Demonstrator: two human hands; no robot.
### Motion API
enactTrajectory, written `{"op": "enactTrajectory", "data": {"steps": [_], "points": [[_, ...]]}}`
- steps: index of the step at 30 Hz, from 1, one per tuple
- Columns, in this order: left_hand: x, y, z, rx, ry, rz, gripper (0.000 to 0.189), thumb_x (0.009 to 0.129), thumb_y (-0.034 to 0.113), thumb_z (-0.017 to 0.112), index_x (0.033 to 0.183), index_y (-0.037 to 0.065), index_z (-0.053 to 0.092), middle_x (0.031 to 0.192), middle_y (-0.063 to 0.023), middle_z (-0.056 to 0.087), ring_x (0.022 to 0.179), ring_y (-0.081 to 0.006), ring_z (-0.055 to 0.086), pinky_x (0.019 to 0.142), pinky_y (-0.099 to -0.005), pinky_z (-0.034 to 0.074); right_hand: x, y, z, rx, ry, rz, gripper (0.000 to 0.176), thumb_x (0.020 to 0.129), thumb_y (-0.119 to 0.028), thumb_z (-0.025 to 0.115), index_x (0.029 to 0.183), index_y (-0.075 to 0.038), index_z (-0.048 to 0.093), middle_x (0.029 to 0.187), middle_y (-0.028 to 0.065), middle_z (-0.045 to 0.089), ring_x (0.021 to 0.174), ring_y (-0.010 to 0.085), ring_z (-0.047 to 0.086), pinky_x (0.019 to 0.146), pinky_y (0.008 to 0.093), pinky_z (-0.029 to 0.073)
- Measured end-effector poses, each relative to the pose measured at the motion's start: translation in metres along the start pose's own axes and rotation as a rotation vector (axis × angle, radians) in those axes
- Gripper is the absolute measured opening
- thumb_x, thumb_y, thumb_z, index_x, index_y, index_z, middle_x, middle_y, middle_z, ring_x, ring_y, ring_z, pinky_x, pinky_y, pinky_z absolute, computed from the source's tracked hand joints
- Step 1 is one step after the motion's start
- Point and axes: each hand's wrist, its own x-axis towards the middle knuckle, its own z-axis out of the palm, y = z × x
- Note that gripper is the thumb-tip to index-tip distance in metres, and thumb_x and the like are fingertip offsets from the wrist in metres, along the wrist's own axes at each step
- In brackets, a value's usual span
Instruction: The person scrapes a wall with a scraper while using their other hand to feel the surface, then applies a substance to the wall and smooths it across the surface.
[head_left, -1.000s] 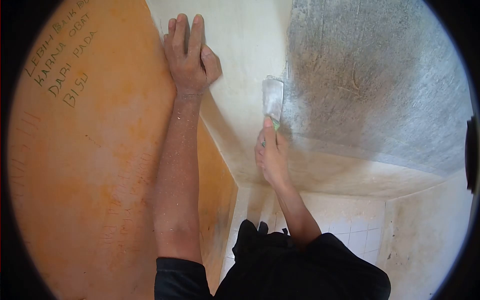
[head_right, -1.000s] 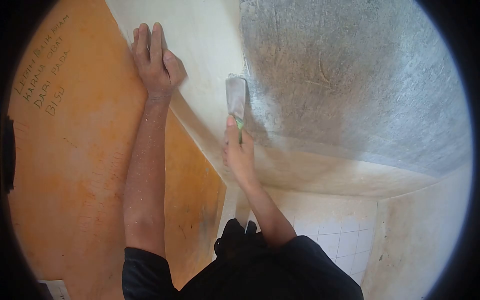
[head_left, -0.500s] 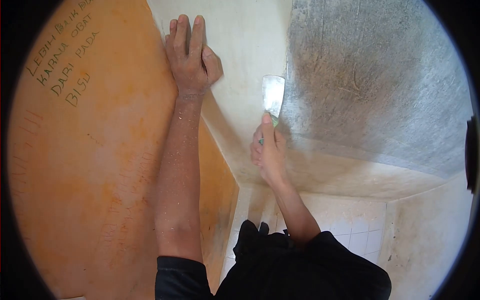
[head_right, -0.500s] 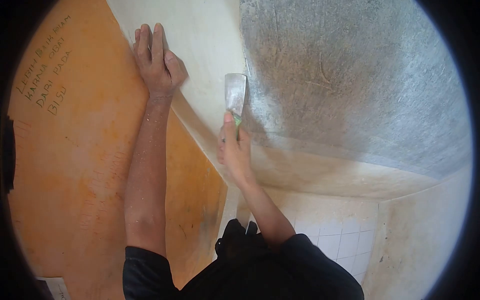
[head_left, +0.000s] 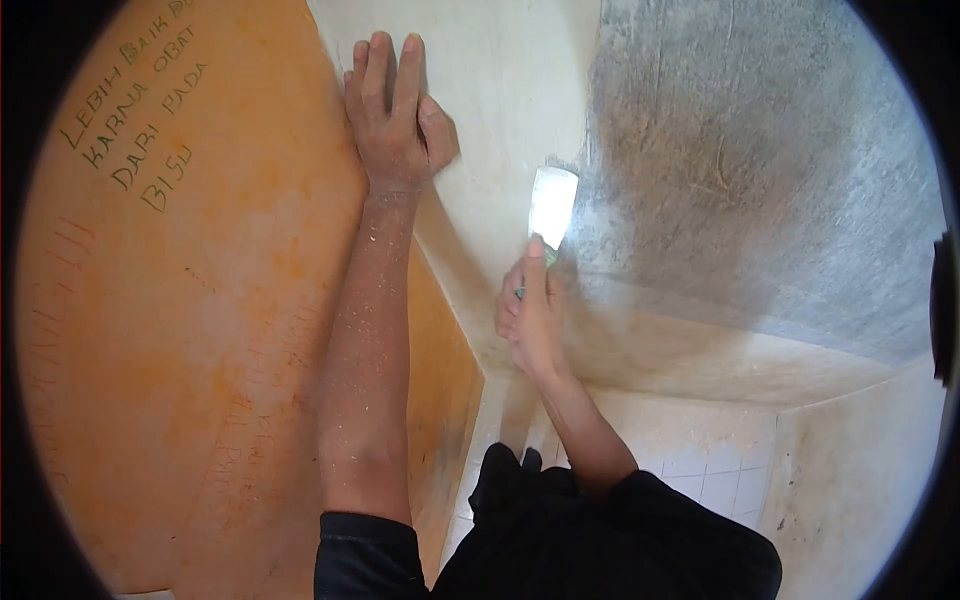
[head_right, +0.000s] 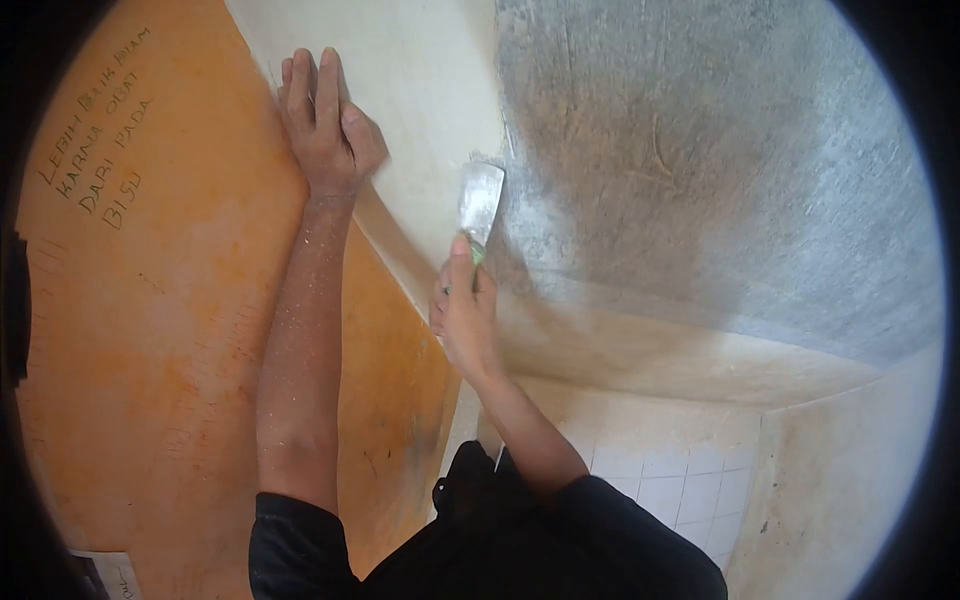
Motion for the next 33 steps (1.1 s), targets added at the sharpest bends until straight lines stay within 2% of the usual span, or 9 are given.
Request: {"op": "enactTrajectory", "data": {"steps": [8, 11, 13, 20, 22, 26, 29, 31, 33], "points": [[0.001, 0.001, 0.002, -0.047, 0.038, 0.002, 0.055, 0.084, 0.013, 0.043, 0.137, 0.006, 0.056, 0.146, -0.0190, 0.044, 0.137, -0.0374, 0.039, 0.112, -0.0512, 0.029, 0.010, -0.019, -0.003, -0.066, 0.017, -0.048, 0.050, 0.101, -0.052, 0.045, 0.070, -0.014, 0.038, 0.055, -0.0048, 0.032, 0.042, 0.0050, 0.028, 0.037, 0.0234, 0.022], [0.003, 0.003, -0.004, 0.023, -0.045, 0.029, 0.051, 0.089, 0.014, 0.041, 0.135, -0.002, 0.053, 0.145, -0.0243, 0.042, 0.134, -0.0431, 0.038, 0.111, -0.0531, 0.031, 0.007, -0.033, 0.004, 0.031, -0.049, -0.162, 0.051, 0.101, -0.053, 0.046, 0.069, -0.014, 0.038, 0.055, -0.0050, 0.032, 0.042, 0.0049, 0.028, 0.037, 0.0232, 0.021], [0.003, 0.001, -0.003, 0.054, -0.048, 0.030, 0.050, 0.090, 0.014, 0.040, 0.136, -0.002, 0.053, 0.145, -0.0243, 0.041, 0.135, -0.0425, 0.038, 0.111, -0.0526, 0.031, 0.003, -0.003, -0.013, -0.052, 0.016, -0.011, 0.052, 0.100, -0.055, 0.046, 0.069, -0.015, 0.038, 0.055, -0.0052, 0.032, 0.042, 0.0045, 0.028, 0.038, 0.0228, 0.021], [0.004, 0.003, -0.002, 0.034, -0.044, 0.025, 0.050, 0.091, 0.015, 0.039, 0.136, -0.002, 0.053, 0.144, -0.0240, 0.042, 0.136, -0.0420, 0.037, 0.111, -0.0526, 0.031, 0.002, -0.006, -0.010, -0.055, 0.016, 0.002, 0.049, 0.100, -0.053, 0.049, 0.071, -0.016, 0.038, 0.057, -0.0062, 0.033, 0.042, 0.0037, 0.027, 0.037, 0.0220, 0.020], [0.002, 0.002, 0.000, 0.005, 0.000, 0.001, 0.057, 0.082, 0.012, 0.045, 0.137, 0.005, 0.055, 0.148, -0.0193, 0.042, 0.139, -0.0366, 0.038, 0.114, -0.0493, 0.026, 0.007, -0.008, -0.009, -0.059, -0.005, -0.018, 0.049, 0.100, -0.053, 0.049, 0.071, -0.016, 0.037, 0.057, -0.0062, 0.032, 0.043, 0.0036, 0.027, 0.038, 0.0220, 0.020], [-0.002, 0.001, 0.000, -0.022, 0.008, -0.008, 0.057, 0.082, 0.013, 0.045, 0.137, 0.005, 0.055, 0.148, -0.0192, 0.043, 0.139, -0.0361, 0.037, 0.114, -0.0496, 0.026, 0.003, -0.005, -0.008, -0.035, 0.051, 0.004, 0.048, 0.101, -0.051, 0.048, 0.070, -0.015, 0.039, 0.054, -0.0048, 0.033, 0.040, 0.0045, 0.027, 0.035, 0.0214, 0.019], [0.003, 0.001, 0.000, -0.004, -0.006, -0.022, 0.056, 0.082, 0.013, 0.045, 0.137, 0.005, 0.056, 0.147, -0.0192, 0.044, 0.139, -0.0354, 0.037, 0.113, -0.0503, 0.027, 0.004, 0.000, -0.013, -0.080, 0.036, -0.054, 0.048, 0.101, -0.050, 0.048, 0.070, -0.016, 0.039, 0.053, -0.0051, 0.032, 0.040, 0.0045, 0.027, 0.035, 0.0215, 0.020], [0.004, 0.001, -0.003, 0.032, -0.037, 0.033, 0.050, 0.088, 0.014, 0.042, 0.134, -0.003, 0.055, 0.143, -0.0249, 0.042, 0.134, -0.0418, 0.038, 0.110, -0.0521, 0.033, 0.006, -0.009, -0.004, -0.061, 0.025, -0.054, 0.048, 0.101, -0.050, 0.048, 0.070, -0.016, 0.039, 0.053, -0.0052, 0.032, 0.040, 0.0045, 0.027, 0.035, 0.0216, 0.020], [0.002, 0.004, -0.005, 0.029, -0.046, 0.026, 0.050, 0.088, 0.014, 0.041, 0.134, -0.003, 0.055, 0.143, -0.0249, 0.042, 0.134, -0.0417, 0.038, 0.110, -0.0521, 0.033, 0.000, -0.007, -0.005, -0.039, 0.013, -0.035, 0.048, 0.101, -0.050, 0.048, 0.070, -0.016, 0.039, 0.053, -0.0054, 0.032, 0.040, 0.0044, 0.027, 0.035, 0.0217, 0.020]]}}
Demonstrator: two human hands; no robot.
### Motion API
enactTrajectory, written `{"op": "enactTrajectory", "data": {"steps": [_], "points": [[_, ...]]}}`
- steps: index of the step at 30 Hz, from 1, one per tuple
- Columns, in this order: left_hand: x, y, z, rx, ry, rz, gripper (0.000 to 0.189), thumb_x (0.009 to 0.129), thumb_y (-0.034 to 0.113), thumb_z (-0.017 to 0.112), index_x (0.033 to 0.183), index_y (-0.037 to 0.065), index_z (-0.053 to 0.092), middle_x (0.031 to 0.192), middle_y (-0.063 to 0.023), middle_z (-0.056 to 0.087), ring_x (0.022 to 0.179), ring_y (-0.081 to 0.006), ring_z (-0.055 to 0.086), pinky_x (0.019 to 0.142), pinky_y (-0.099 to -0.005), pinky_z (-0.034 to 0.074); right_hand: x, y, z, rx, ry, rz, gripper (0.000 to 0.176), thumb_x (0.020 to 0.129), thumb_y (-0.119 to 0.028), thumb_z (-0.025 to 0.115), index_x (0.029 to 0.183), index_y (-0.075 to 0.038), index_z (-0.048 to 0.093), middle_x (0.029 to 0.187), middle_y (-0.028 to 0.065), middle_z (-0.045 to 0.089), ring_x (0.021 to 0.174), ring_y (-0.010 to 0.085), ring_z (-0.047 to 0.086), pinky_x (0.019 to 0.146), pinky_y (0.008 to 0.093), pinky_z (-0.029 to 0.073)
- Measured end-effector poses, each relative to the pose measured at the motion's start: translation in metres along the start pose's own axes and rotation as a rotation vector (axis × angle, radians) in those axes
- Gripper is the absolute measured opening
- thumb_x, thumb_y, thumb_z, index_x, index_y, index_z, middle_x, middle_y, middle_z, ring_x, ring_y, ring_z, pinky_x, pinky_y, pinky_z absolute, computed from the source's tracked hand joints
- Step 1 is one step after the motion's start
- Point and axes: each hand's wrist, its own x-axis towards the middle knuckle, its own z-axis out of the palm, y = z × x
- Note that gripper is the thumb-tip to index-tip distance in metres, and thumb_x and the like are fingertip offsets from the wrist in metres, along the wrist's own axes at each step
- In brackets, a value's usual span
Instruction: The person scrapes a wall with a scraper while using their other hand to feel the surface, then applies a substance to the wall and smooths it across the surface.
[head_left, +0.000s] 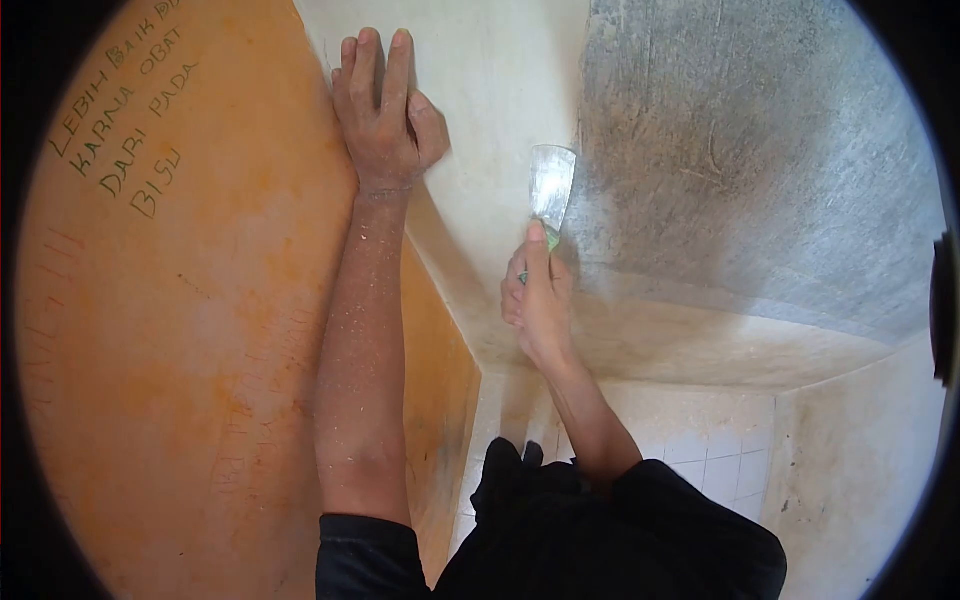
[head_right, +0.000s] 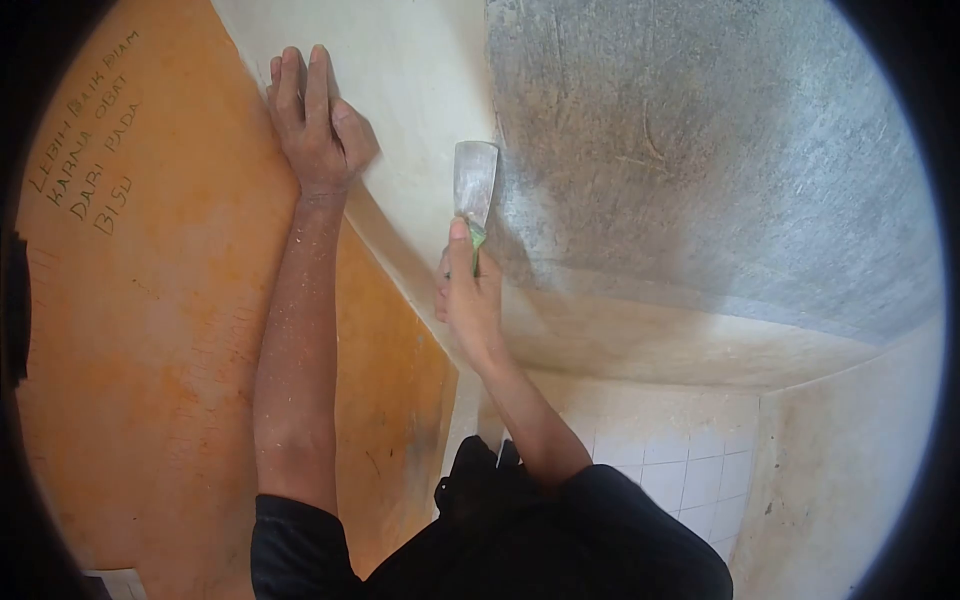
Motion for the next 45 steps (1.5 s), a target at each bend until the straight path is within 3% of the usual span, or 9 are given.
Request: {"op": "enactTrajectory", "data": {"steps": [8, 14, 17, 19, 21, 29, 33, 35, 45], "points": [[-0.002, -0.001, 0.000, -0.001, 0.000, -0.004, 0.050, 0.090, 0.013, 0.040, 0.135, -0.002, 0.054, 0.143, -0.0242, 0.042, 0.135, -0.0407, 0.039, 0.110, -0.0520, 0.033, 0.007, -0.016, 0.006, -0.113, 0.037, -0.064, 0.049, 0.101, -0.051, 0.048, 0.068, -0.015, 0.039, 0.053, -0.0050, 0.033, 0.039, 0.0046, 0.028, 0.035, 0.0218, 0.020], [-0.002, 0.000, 0.005, -0.057, 0.051, -0.064, 0.052, 0.087, 0.011, 0.043, 0.137, 0.007, 0.056, 0.148, -0.0176, 0.042, 0.138, -0.0363, 0.038, 0.111, -0.0514, 0.030, 0.004, -0.006, -0.014, -0.158, 0.048, -0.024, 0.049, 0.102, -0.051, 0.046, 0.068, -0.015, 0.041, 0.053, -0.0051, 0.033, 0.039, 0.0048, 0.029, 0.035, 0.0215, 0.021], [-0.007, 0.013, -0.013, -0.052, -0.061, -0.111, 0.046, 0.097, 0.014, 0.042, 0.139, -0.002, 0.050, 0.149, -0.0264, 0.036, 0.139, -0.0435, 0.033, 0.114, -0.0513, 0.029, 0.006, -0.037, 0.004, -0.142, 0.036, -0.043, 0.050, 0.102, -0.051, 0.045, 0.068, -0.014, 0.041, 0.052, -0.0046, 0.033, 0.039, 0.0045, 0.029, 0.035, 0.0215, 0.021], [-0.020, 0.034, -0.033, -0.176, -0.228, -0.353, 0.046, 0.097, 0.013, 0.047, 0.142, 0.005, 0.050, 0.154, -0.0222, 0.032, 0.140, -0.0435, 0.033, 0.113, -0.0511, 0.029, 0.004, -0.024, -0.014, -0.172, 0.051, -0.041, 0.050, 0.102, -0.051, 0.045, 0.069, -0.013, 0.041, 0.053, -0.0043, 0.034, 0.039, 0.0043, 0.029, 0.035, 0.0214, 0.021], [-0.052, 0.051, -0.051, -0.262, -0.360, -0.517, 0.049, 0.098, 0.017, 0.049, 0.144, 0.001, 0.044, 0.155, -0.0276, 0.025, 0.143, -0.0464, 0.026, 0.115, -0.0508, 0.028, 0.002, -0.015, -0.029, -0.207, 0.070, -0.041, 0.051, 0.102, -0.051, 0.045, 0.069, -0.013, 0.041, 0.053, -0.0039, 0.035, 0.039, 0.0041, 0.029, 0.035, 0.0213, 0.021], [-0.121, 0.098, -0.087, -0.423, -0.615, -0.868, 0.056, 0.105, 0.022, 0.041, 0.152, -0.003, 0.023, 0.159, -0.0263, 0.017, 0.149, -0.0385, 0.016, 0.119, -0.0455, 0.020, 0.000, -0.034, -0.020, -0.278, 0.060, -0.038, 0.052, 0.102, -0.054, 0.042, 0.072, -0.012, 0.041, 0.054, -0.0043, 0.033, 0.040, 0.0046, 0.029, 0.035, 0.0215, 0.021], [-0.131, 0.085, -0.091, -0.426, -0.649, -0.851, 0.056, 0.104, 0.021, 0.042, 0.151, -0.004, 0.024, 0.158, -0.0267, 0.019, 0.148, -0.0387, 0.017, 0.119, -0.0448, 0.021, 0.003, -0.016, -0.030, -0.262, 0.003, -0.074, 0.050, 0.102, -0.054, 0.041, 0.076, -0.011, 0.042, 0.056, -0.0035, 0.034, 0.041, 0.0046, 0.028, 0.036, 0.0214, 0.021], [-0.131, 0.085, -0.092, -0.413, -0.595, -0.820, 0.054, 0.101, 0.015, 0.047, 0.149, -0.004, 0.031, 0.154, -0.0267, 0.029, 0.143, -0.0424, 0.029, 0.115, -0.0459, 0.030, 0.002, -0.019, -0.020, -0.211, 0.004, -0.073, 0.048, 0.102, -0.053, 0.040, 0.080, -0.011, 0.043, 0.058, -0.0031, 0.034, 0.041, 0.0047, 0.029, 0.036, 0.0213, 0.021], [-0.115, 0.090, -0.103, -0.416, -0.663, -0.867, 0.054, 0.100, 0.015, 0.049, 0.149, 0.000, 0.032, 0.155, -0.0253, 0.028, 0.143, -0.0374, 0.031, 0.114, -0.0429, 0.031, -0.004, -0.013, -0.010, -0.065, 0.009, -0.065, 0.047, 0.102, -0.053, 0.040, 0.082, -0.011, 0.042, 0.059, -0.0031, 0.033, 0.041, 0.0050, 0.027, 0.036, 0.0217, 0.020]]}}
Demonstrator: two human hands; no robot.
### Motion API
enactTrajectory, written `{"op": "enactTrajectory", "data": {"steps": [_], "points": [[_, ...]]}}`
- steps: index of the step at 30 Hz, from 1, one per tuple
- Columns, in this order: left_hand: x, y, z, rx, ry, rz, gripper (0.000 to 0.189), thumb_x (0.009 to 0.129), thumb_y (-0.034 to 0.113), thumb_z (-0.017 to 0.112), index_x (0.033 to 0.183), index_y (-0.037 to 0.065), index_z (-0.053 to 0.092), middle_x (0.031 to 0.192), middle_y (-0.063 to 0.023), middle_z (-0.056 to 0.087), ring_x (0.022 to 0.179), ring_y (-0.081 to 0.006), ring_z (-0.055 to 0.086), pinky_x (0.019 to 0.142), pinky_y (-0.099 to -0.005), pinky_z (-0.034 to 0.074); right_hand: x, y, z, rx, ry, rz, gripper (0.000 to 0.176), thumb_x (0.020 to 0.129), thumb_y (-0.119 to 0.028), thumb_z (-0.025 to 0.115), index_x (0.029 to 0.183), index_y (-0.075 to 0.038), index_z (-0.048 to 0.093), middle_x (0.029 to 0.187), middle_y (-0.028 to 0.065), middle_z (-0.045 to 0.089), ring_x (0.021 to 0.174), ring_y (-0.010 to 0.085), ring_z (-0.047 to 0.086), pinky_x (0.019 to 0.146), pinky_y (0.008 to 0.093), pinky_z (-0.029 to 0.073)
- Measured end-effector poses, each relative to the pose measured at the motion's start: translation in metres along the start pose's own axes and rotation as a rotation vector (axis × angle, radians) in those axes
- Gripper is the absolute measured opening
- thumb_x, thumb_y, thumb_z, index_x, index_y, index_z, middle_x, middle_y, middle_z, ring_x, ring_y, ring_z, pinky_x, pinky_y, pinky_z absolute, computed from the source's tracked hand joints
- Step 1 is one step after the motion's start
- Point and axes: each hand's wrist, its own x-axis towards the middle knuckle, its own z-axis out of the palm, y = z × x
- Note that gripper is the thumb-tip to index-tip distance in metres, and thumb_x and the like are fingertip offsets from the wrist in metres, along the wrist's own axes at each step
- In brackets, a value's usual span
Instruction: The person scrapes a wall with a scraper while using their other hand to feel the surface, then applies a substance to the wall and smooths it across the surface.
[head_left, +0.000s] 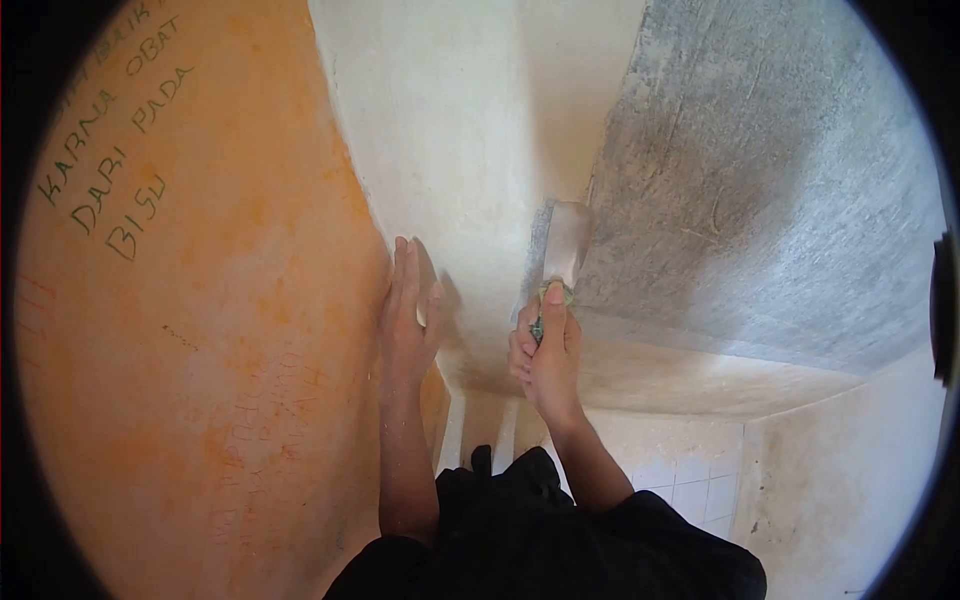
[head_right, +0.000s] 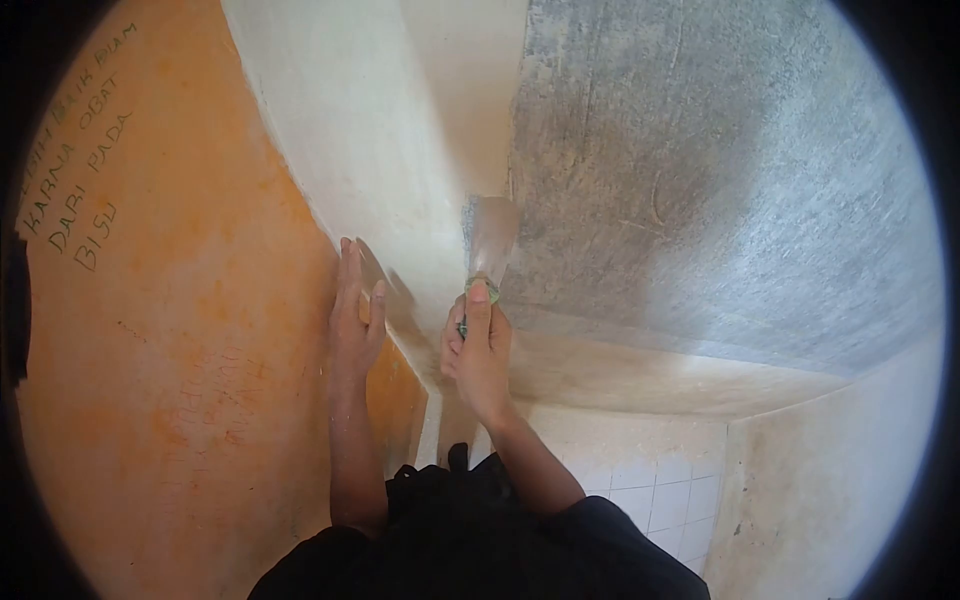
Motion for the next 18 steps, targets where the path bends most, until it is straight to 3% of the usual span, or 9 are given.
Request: {"op": "enactTrajectory", "data": {"steps": [3, 12, 14, 18], "points": [[-0.001, 0.000, -0.005, -0.016, -0.042, -0.067, 0.054, 0.103, 0.020, 0.046, 0.151, 0.000, 0.029, 0.158, -0.0206, 0.025, 0.147, -0.0328, 0.025, 0.117, -0.0413, 0.026, 0.000, 0.000, -0.011, -0.020, 0.022, 0.027, 0.047, 0.102, -0.054, 0.041, 0.081, -0.011, 0.042, 0.057, -0.0035, 0.032, 0.040, 0.0048, 0.027, 0.035, 0.0217, 0.019], [-0.001, -0.001, -0.004, 0.000, -0.039, -0.058, 0.052, 0.103, 0.021, 0.046, 0.150, 0.004, 0.034, 0.157, -0.0207, 0.029, 0.144, -0.0344, 0.030, 0.114, -0.0414, 0.032, 0.000, -0.006, -0.022, -0.080, -0.003, 0.035, 0.050, 0.102, -0.054, 0.041, 0.077, -0.011, 0.042, 0.056, -0.0042, 0.035, 0.043, 0.0042, 0.033, 0.037, 0.0213, 0.022], [-0.003, -0.003, -0.002, -0.059, -0.024, -0.050, 0.050, 0.103, 0.022, 0.047, 0.149, 0.005, 0.036, 0.157, -0.0210, 0.028, 0.144, -0.0346, 0.030, 0.114, -0.0415, 0.032, 0.005, -0.014, -0.019, -0.067, -0.011, 0.026, 0.048, 0.102, -0.053, 0.041, 0.078, -0.012, 0.043, 0.053, -0.0043, 0.030, 0.038, 0.0046, 0.026, 0.034, 0.0221, 0.019], [-0.006, 0.000, -0.002, -0.071, -0.034, -0.084, 0.050, 0.103, 0.021, 0.047, 0.149, 0.005, 0.037, 0.157, -0.0208, 0.029, 0.144, -0.0350, 0.031, 0.114, -0.0419, 0.032, 0.000, -0.013, -0.023, -0.088, 0.023, 0.021, 0.049, 0.103, -0.052, 0.041, 0.076, -0.011, 0.042, 0.053, -0.0039, 0.031, 0.037, 0.0047, 0.026, 0.034, 0.0219, 0.019]]}}
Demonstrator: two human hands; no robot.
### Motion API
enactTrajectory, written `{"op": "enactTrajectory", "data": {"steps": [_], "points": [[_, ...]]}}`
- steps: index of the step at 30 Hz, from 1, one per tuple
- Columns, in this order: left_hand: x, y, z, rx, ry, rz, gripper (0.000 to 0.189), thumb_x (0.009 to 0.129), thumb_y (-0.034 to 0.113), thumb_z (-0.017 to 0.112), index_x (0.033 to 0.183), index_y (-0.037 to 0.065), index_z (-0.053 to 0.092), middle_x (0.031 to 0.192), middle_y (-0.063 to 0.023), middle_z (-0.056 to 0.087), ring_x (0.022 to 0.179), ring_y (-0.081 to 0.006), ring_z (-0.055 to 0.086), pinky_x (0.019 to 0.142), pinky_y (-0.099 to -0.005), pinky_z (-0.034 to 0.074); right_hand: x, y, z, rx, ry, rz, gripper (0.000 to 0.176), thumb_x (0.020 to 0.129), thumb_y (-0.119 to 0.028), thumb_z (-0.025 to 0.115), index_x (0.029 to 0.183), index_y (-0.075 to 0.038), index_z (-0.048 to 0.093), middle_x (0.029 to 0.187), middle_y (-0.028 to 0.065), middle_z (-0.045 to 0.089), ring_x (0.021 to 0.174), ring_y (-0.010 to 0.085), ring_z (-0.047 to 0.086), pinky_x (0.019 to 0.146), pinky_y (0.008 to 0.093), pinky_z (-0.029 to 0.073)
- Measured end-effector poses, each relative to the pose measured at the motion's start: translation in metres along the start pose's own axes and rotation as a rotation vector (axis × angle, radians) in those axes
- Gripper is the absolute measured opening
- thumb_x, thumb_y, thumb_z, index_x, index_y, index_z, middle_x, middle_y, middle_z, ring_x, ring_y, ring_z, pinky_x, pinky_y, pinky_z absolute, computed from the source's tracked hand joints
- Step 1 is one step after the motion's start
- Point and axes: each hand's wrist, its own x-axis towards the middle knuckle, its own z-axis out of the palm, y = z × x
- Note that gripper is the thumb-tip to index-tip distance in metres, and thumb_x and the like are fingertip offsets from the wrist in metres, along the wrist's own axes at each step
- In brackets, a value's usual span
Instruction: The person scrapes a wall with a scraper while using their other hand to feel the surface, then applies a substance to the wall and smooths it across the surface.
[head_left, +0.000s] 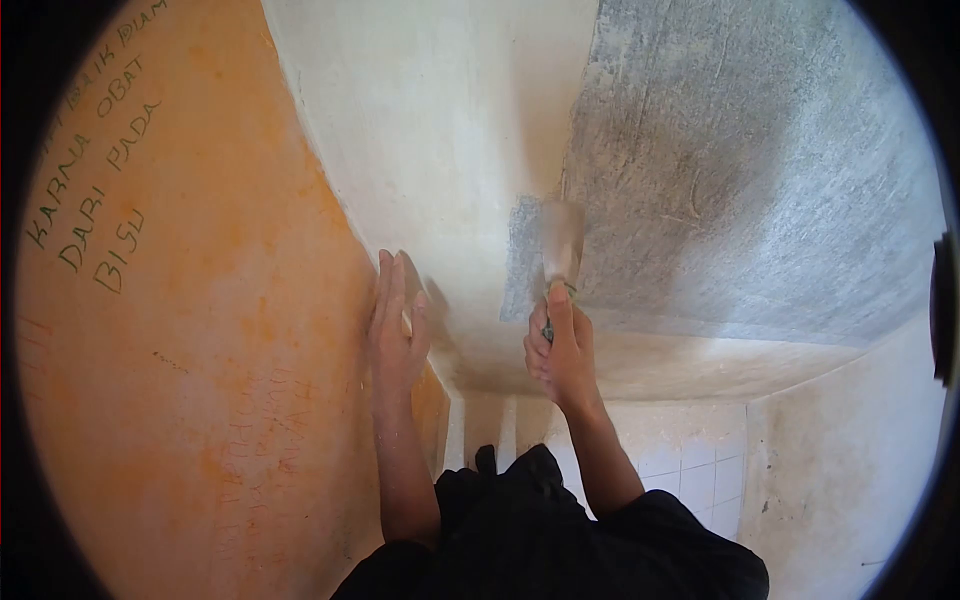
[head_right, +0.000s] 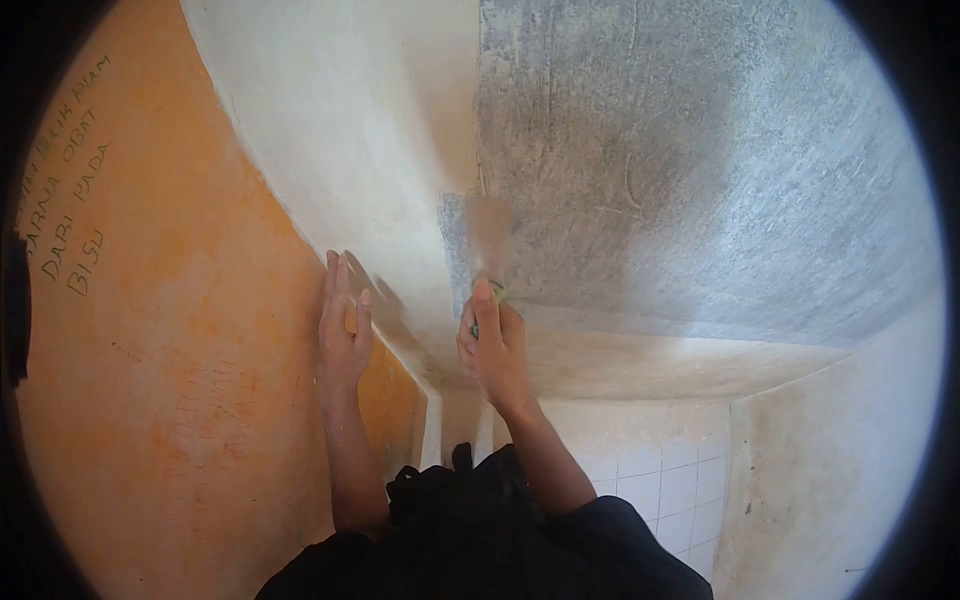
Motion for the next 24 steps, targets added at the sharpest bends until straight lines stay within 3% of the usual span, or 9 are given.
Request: {"op": "enactTrajectory", "data": {"steps": [2, 17, 24], "points": [[0.002, -0.003, -0.002, 0.031, -0.023, 0.058, 0.050, 0.102, 0.014, 0.047, 0.149, 0.000, 0.034, 0.157, -0.0219, 0.027, 0.145, -0.0340, 0.028, 0.115, -0.0421, 0.032, 0.000, 0.001, -0.003, -0.044, 0.008, 0.032, 0.050, 0.102, -0.052, 0.042, 0.074, -0.011, 0.041, 0.053, -0.0038, 0.030, 0.037, 0.0047, 0.026, 0.033, 0.0219, 0.019], [-0.001, 0.005, 0.006, 0.016, -0.030, -0.001, 0.056, 0.102, 0.019, 0.050, 0.151, 0.002, 0.030, 0.159, -0.0242, 0.021, 0.147, -0.0361, 0.023, 0.117, -0.0439, 0.027, -0.001, 0.000, -0.003, -0.064, -0.030, 0.099, 0.052, 0.101, -0.055, 0.044, 0.071, -0.012, 0.039, 0.053, -0.0048, 0.031, 0.039, 0.0038, 0.027, 0.034, 0.0217, 0.019], [-0.004, 0.004, 0.011, -0.010, -0.001, 0.002, 0.056, 0.102, 0.019, 0.049, 0.151, 0.001, 0.029, 0.158, -0.0260, 0.021, 0.146, -0.0379, 0.023, 0.117, -0.0443, 0.026, 0.004, 0.001, -0.004, -0.097, -0.057, 0.030, 0.053, 0.101, -0.055, 0.044, 0.070, -0.012, 0.040, 0.053, -0.0044, 0.031, 0.039, 0.0043, 0.028, 0.035, 0.0216, 0.019]]}}
